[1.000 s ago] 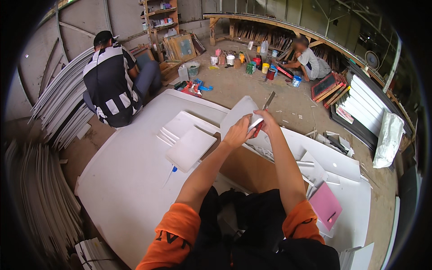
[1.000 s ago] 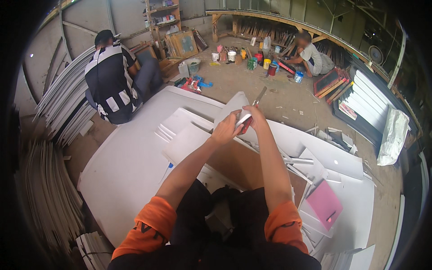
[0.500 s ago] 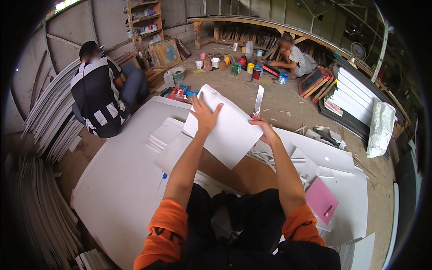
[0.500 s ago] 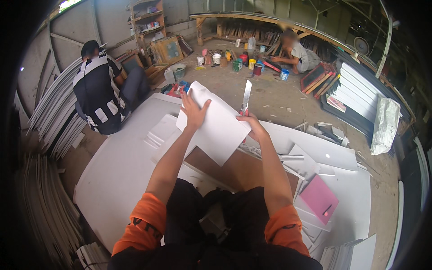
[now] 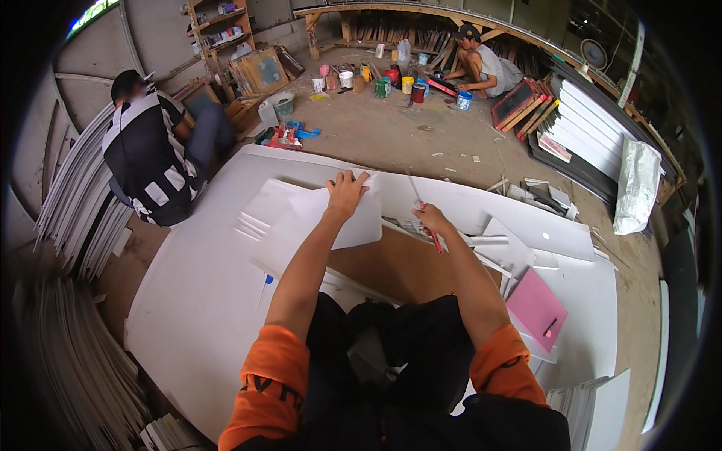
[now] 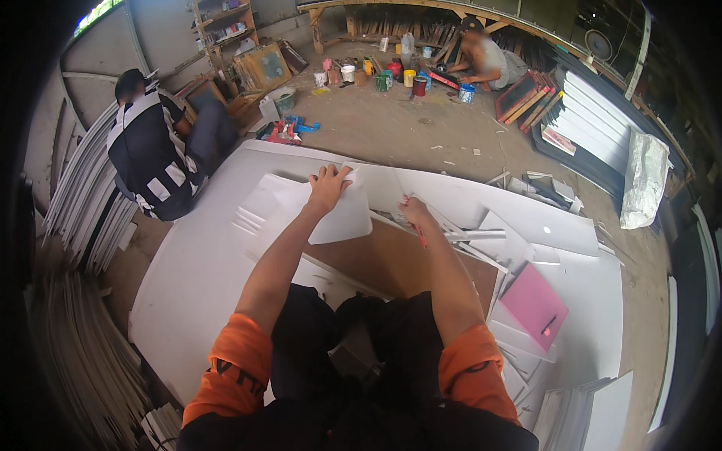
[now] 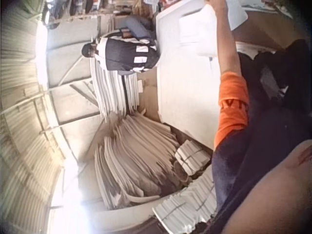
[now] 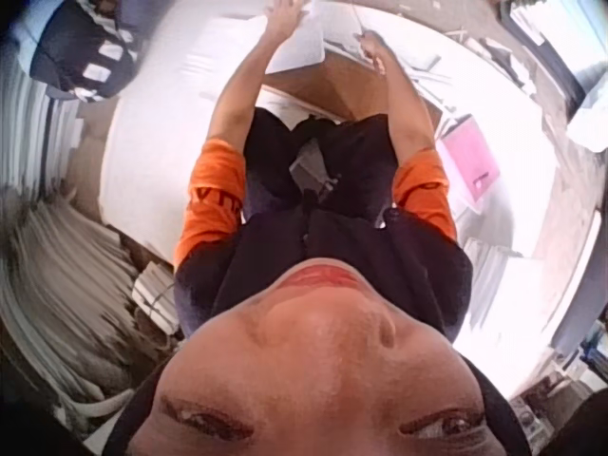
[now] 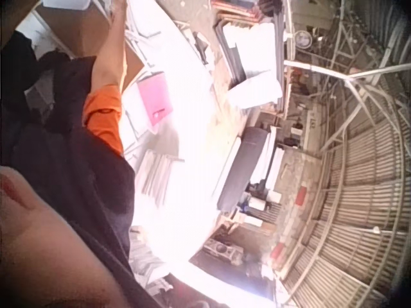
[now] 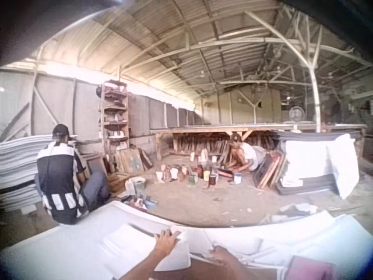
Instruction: The person sits on the floor and uses red-handled scissors to trim the edges of white plastic sheets. They repeatedly cut strips from the sheets and place the trimmed pieces into a stack on the floor.
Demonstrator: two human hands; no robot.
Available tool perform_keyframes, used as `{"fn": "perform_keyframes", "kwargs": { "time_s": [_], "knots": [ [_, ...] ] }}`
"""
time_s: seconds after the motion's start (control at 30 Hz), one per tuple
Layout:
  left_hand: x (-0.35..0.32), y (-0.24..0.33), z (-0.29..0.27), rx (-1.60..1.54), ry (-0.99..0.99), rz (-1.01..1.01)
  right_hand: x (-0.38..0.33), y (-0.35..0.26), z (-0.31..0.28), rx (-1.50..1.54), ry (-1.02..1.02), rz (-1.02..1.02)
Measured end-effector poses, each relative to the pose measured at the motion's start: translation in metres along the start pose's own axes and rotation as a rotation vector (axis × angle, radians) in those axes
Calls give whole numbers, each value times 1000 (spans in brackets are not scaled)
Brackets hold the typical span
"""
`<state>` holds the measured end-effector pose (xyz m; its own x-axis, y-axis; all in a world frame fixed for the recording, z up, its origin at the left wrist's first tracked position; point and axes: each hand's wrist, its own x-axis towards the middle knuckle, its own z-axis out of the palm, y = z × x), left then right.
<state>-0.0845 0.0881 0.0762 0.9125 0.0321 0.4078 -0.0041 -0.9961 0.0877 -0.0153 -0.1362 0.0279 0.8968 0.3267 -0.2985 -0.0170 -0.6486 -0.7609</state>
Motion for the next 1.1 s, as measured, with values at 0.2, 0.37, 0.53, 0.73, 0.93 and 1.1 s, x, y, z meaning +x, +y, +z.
{"fn": "perform_keyframes", "kwargs": {
  "time_s": [0.2, 0.37, 0.53, 0.73, 0.93, 1.1],
  "knots": [
    [-1, 3, 24, 39, -156, -49, -7, -26, 21, -3, -53, -189],
    [10, 0, 25, 12, -265, -51, -30, -56, 34, -130, -45, -176],
    [25, 13, 42, 46, -271, 15, 9, -26, 44, -372, 268, -269],
    [26, 6, 37, 12, -342, 26, 17, -42, 36, -16, 184, -142],
    [26, 3, 37, 15, -331, -33, -25, -74, 31, -262, 157, -83],
    [29, 9, 35, -20, -333, -64, -36, -79, 35, -315, 146, -56]
  ]
}}
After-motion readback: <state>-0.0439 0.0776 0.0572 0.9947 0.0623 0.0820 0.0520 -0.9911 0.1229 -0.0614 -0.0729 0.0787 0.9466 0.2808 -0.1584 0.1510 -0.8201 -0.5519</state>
